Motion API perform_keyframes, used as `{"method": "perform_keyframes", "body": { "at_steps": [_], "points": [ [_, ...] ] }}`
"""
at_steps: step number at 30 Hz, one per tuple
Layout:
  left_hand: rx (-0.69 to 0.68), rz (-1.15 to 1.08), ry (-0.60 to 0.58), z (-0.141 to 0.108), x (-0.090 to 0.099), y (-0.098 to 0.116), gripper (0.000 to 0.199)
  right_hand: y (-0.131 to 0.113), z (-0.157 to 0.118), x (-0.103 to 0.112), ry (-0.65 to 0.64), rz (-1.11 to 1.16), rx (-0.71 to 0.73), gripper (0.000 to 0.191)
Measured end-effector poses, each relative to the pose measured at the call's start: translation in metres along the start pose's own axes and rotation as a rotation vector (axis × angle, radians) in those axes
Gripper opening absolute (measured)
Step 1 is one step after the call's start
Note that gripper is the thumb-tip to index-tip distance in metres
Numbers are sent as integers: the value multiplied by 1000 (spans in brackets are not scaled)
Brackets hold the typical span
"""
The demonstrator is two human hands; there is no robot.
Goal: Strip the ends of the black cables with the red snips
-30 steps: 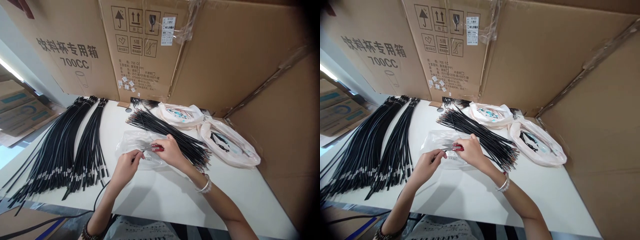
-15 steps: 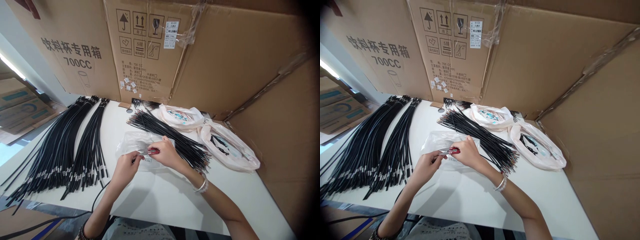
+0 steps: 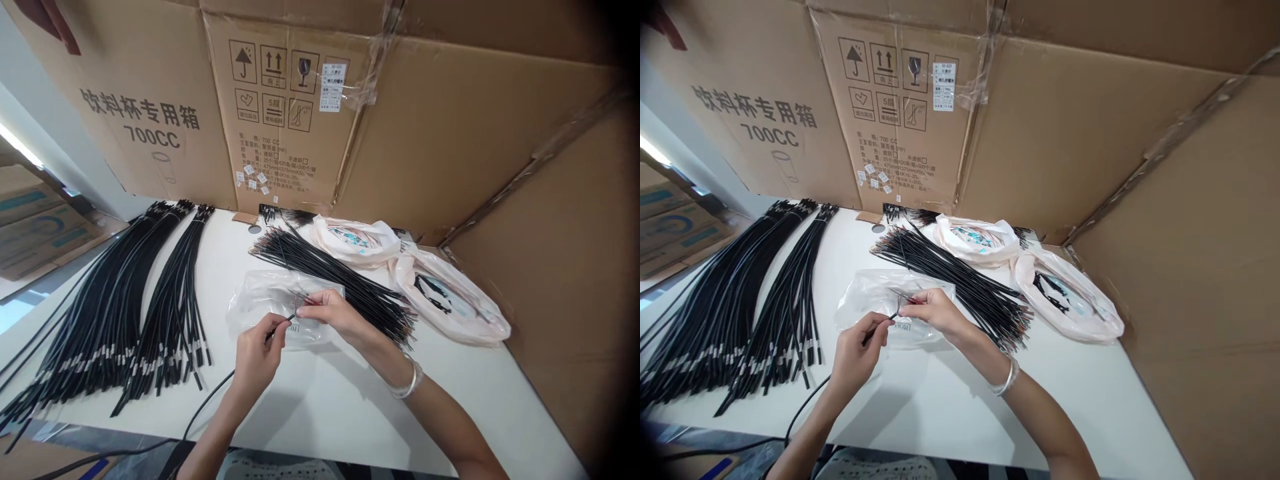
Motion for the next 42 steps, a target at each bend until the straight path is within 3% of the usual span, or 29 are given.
{"method": "perform_keyframes", "body": {
  "at_steps": [6,12,17,21,23,26,28,30,34,42],
  "points": [
    [-107,-70,-34,-3,7,-5,25,11,-17,-19,-239,456,-225,58],
    [-209,-87,-85,-2,11,-9,24,18,-31,-36,-290,723,-265,49],
    [-187,-168,-41,-8,9,-3,22,21,-41,-50,-205,793,-205,35],
    [-100,-185,-9,-11,8,3,31,29,-48,-58,36,769,-59,37],
    [-71,-156,0,-12,9,7,35,32,-53,-52,304,579,124,31],
    [-23,-120,-2,-13,11,11,37,21,-63,-35,649,-166,661,17],
    [8,-110,-25,-13,12,12,37,11,-67,-31,662,-711,1019,22],
    [26,-101,-58,-13,11,11,39,4,-65,-28,588,-1079,1215,21],
    [18,-81,-97,-10,10,8,42,-3,-54,-25,519,-1363,1308,23],
    [-40,-35,-119,-7,12,7,44,-4,-48,-23,502,-1435,1395,20]
  ]
}}
Point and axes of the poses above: each hand's wrist, its own z-axis towards the middle knuckle, its own x-axis out of the back of the hand, y = z × x, the point moved 2 cm from there along z, towards the middle knuckle, and after that the axes turned 8 degrees about x, right-handed, at the moved point
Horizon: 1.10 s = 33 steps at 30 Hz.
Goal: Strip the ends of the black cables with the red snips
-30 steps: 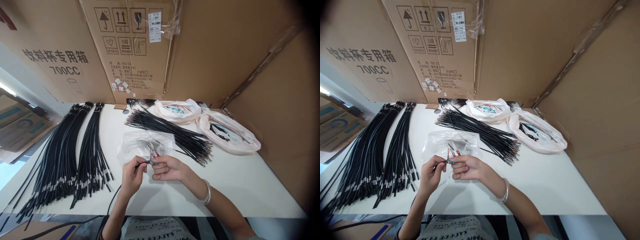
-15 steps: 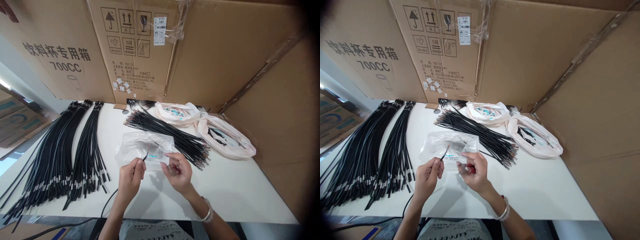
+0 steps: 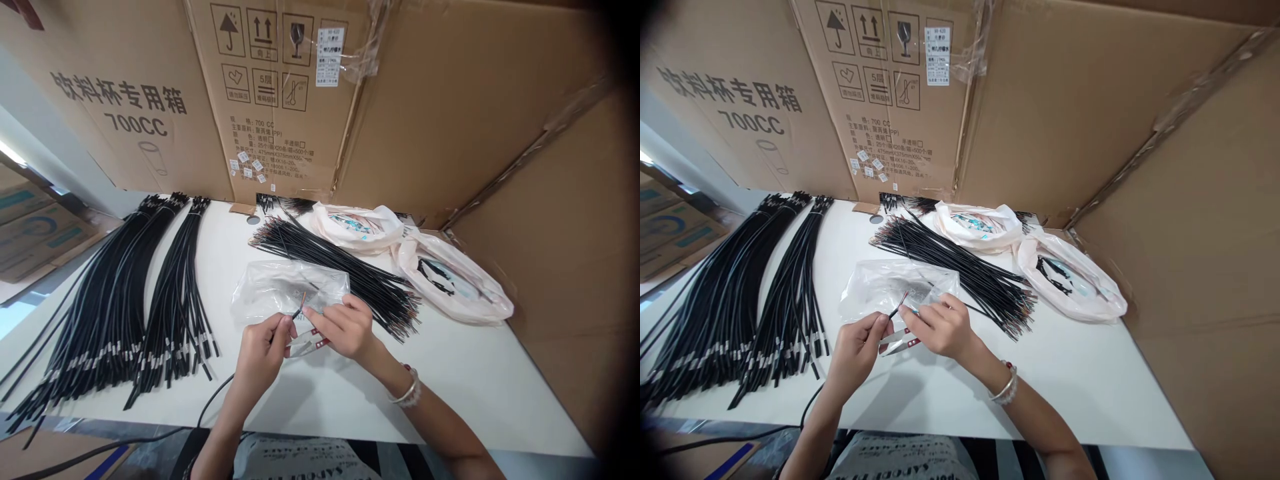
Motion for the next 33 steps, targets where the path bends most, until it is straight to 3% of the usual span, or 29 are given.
{"method": "perform_keyframes", "body": {
  "at_steps": [3,5,7,11,13,17,20,25,29,31,33],
  "points": [
    [-66,53,40,2,-1,-2,41,-1,-3,0,8,80,-77,13],
    [-146,132,93,4,-2,-3,37,1,-3,0,-10,262,-251,12],
    [-242,220,153,5,-3,-3,32,6,-3,-4,-93,588,-591,5],
    [-401,299,222,5,-3,-3,24,10,-9,-19,-221,1538,-1445,33],
    [-469,300,229,4,-3,-2,20,7,-12,-25,-275,1927,-1649,39],
    [-539,235,204,3,-2,-3,16,-8,-18,-33,-424,2209,-1702,26],
    [-553,178,188,4,-2,-4,15,-23,-18,-36,-390,2281,-1733,18],
    [-604,192,225,2,-3,-1,13,-42,-17,-37,-386,2274,-1752,23],
    [-591,171,259,-1,-3,2,14,-53,-21,-26,-466,2130,-1732,26],
    [-513,120,277,-1,-2,1,15,-47,-25,-15,-404,1940,-1736,27],
    [-379,48,292,1,0,-1,19,-27,-28,-4,-264,1646,-1737,32]
  ]
}}
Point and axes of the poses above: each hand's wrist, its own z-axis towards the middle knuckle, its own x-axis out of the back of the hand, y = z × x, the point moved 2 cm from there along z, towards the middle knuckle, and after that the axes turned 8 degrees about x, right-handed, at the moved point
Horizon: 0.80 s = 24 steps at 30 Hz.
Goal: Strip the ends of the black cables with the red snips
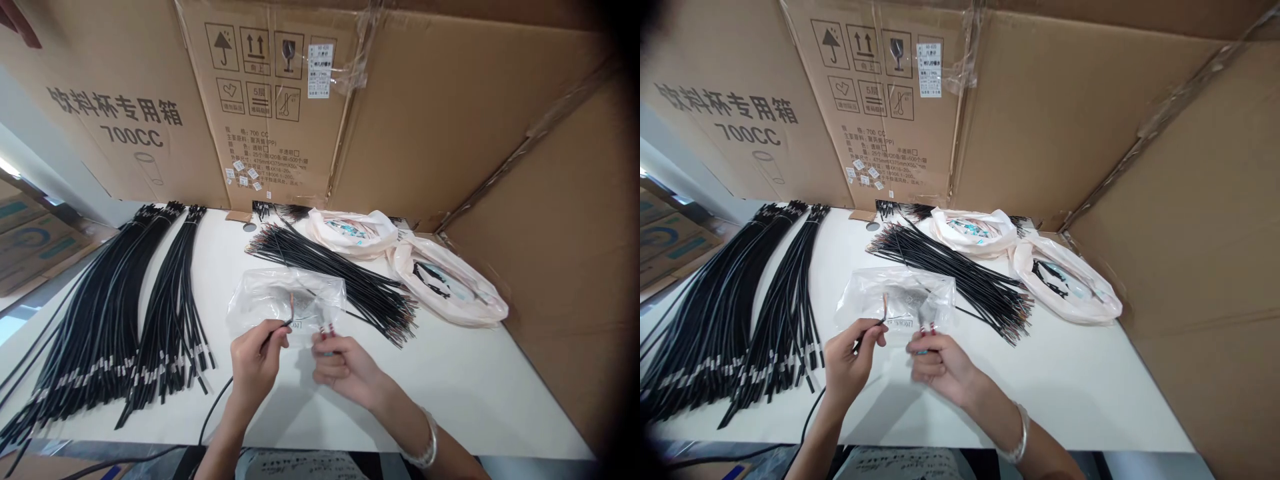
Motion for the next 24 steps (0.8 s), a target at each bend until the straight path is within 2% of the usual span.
{"method": "perform_keyframes", "body": {
  "at_steps": [3,5,7,9,13,18,21,24],
  "points": [
    [262,-109,17,2,2,-6,27,-44,10,39,388,-259,304,41],
    [385,-205,5,4,3,-9,32,-80,30,69,612,-476,447,34],
    [444,-295,-18,4,4,-10,36,-113,56,96,770,-687,504,26],
    [466,-359,-26,4,6,-8,39,-137,85,119,858,-875,483,19],
    [470,-414,-52,0,13,-1,41,-160,125,149,875,-1144,354,21],
    [370,-444,-81,-2,20,8,40,-173,135,169,897,-1287,302,25],
    [268,-472,-67,-1,22,10,38,-173,127,163,928,-1289,386,24],
    [172,-530,-13,0,20,8,35,-150,107,136,855,-1240,554,30]
  ]
}}
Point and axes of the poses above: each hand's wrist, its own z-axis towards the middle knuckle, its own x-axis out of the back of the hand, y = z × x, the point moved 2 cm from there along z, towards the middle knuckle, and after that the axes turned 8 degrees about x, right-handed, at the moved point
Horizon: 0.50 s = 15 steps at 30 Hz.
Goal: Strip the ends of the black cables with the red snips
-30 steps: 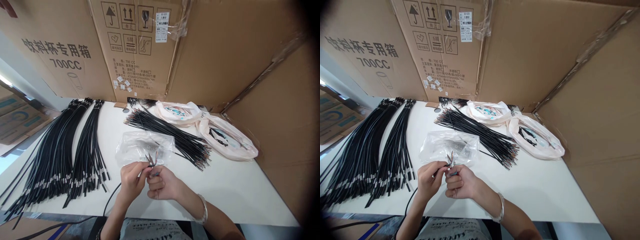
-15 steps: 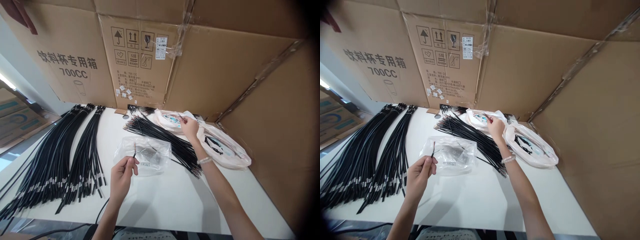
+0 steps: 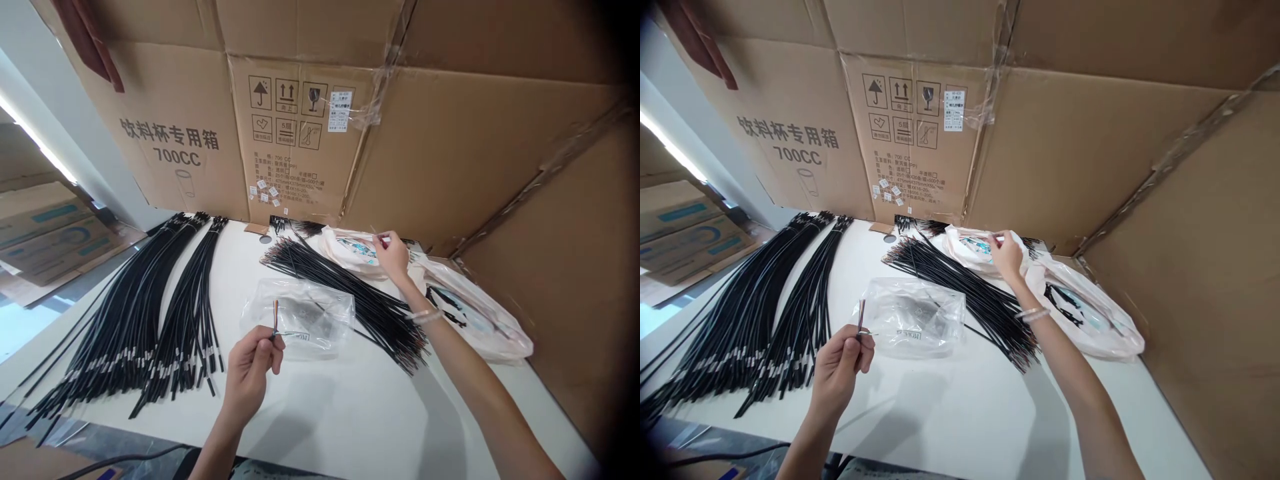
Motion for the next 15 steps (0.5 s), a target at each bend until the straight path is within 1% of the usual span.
{"method": "perform_keyframes", "body": {
  "at_steps": [2,4,6,8,10,11,13,15],
  "points": [
    [-52,-27,-7,1,0,-3,34,-16,-41,-2,-38,117,113,33],
    [-85,-34,-39,1,0,-7,34,-34,-89,-3,-107,228,205,39],
    [-103,-35,-61,0,0,-9,35,-51,-132,0,-193,337,300,37],
    [-111,-40,-68,-1,0,-10,36,-73,-165,5,-261,554,505,33],
    [-126,-34,-87,-1,-1,-9,35,-94,-184,10,-274,707,644,36],
    [-140,-25,-95,-2,-1,-8,36,-104,-190,11,-279,773,673,38],
    [-165,11,-92,-2,-2,-5,37,-124,-194,11,-304,922,688,42],
    [-188,72,-69,-3,-1,-3,40,-140,-195,10,-384,1069,637,42]
  ]
}}
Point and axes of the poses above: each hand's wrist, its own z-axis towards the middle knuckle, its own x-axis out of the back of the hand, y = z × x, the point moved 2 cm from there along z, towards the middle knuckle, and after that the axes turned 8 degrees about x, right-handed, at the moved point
